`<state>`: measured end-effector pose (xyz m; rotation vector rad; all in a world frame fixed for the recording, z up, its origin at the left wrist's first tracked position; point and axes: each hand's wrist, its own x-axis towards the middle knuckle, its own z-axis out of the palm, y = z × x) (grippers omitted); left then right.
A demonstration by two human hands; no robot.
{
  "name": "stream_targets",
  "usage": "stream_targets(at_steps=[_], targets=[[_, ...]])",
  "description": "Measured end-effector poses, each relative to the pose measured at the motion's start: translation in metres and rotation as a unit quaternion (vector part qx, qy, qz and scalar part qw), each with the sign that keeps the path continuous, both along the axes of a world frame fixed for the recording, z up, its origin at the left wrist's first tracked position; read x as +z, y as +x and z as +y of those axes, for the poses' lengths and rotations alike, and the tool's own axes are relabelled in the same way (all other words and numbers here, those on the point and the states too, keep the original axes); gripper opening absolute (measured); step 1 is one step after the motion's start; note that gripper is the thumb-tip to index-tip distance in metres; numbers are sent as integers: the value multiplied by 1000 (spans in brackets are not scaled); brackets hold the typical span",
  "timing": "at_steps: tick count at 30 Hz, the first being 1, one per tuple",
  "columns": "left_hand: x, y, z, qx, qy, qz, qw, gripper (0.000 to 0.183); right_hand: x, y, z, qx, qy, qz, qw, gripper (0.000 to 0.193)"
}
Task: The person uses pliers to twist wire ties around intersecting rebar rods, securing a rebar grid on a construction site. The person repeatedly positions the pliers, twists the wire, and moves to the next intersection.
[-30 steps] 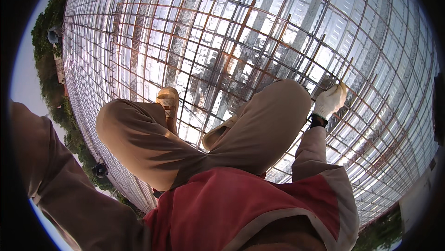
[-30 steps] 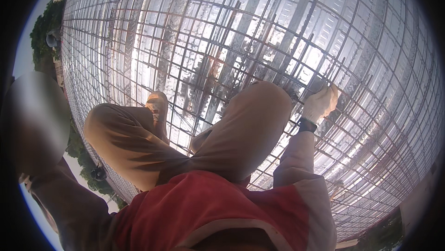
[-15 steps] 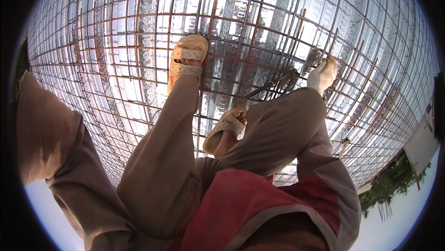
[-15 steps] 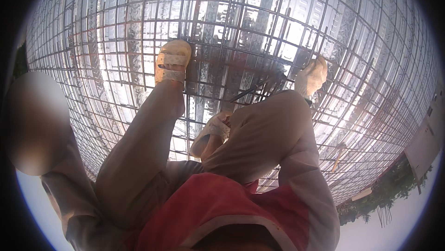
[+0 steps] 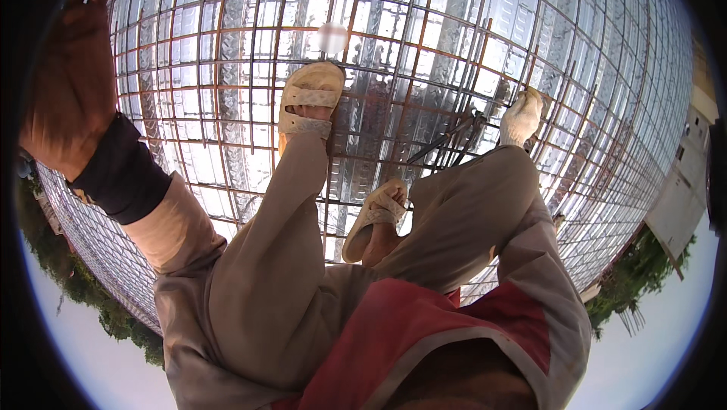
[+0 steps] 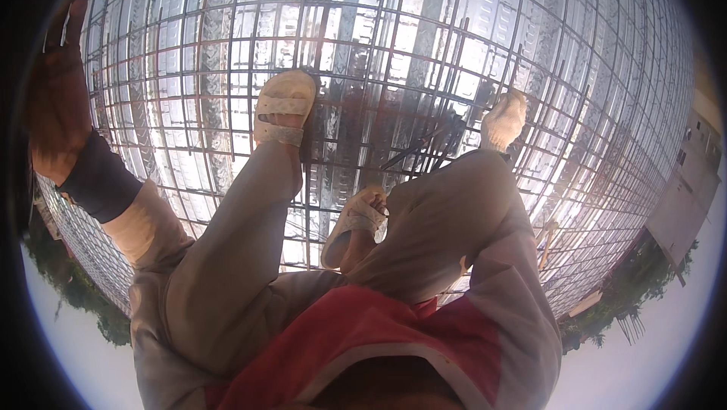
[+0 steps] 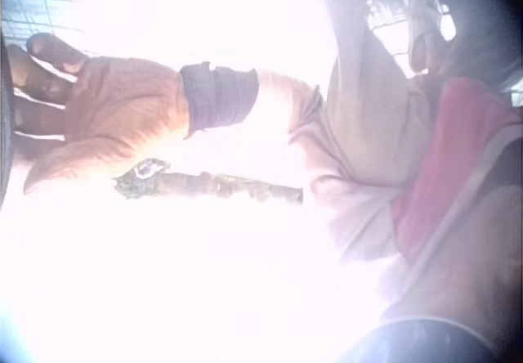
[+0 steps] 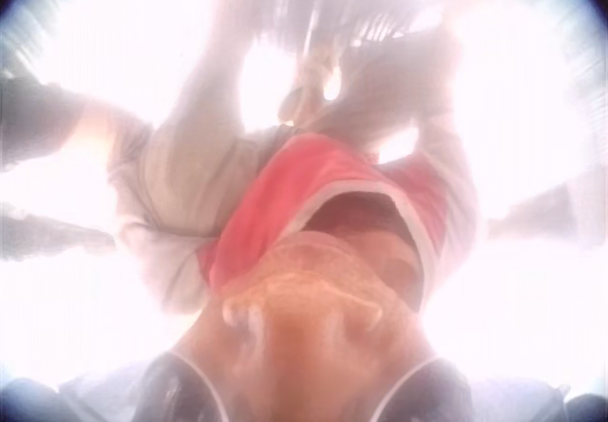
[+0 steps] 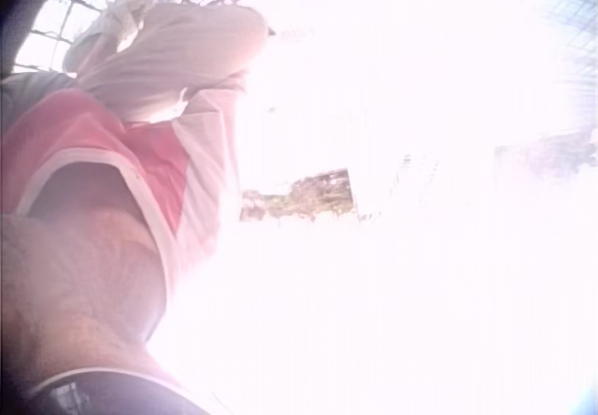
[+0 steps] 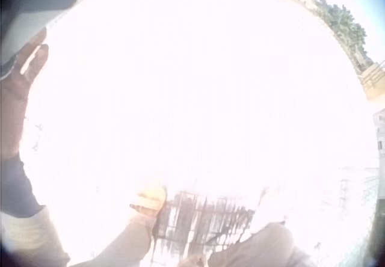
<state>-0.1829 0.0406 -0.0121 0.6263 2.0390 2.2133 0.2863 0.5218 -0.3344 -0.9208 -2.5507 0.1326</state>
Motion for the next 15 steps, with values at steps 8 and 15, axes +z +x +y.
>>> stream_targets(at_steps=[8, 15], targets=[[-156, 73, 46, -79, -298, -60, 949, 29, 78, -25, 38, -64, -141, -111, 982, 35], [-241, 96, 52, -136, -374, -61, 915, 27, 255, -137, -50, 18, -215, -125, 969, 42]])
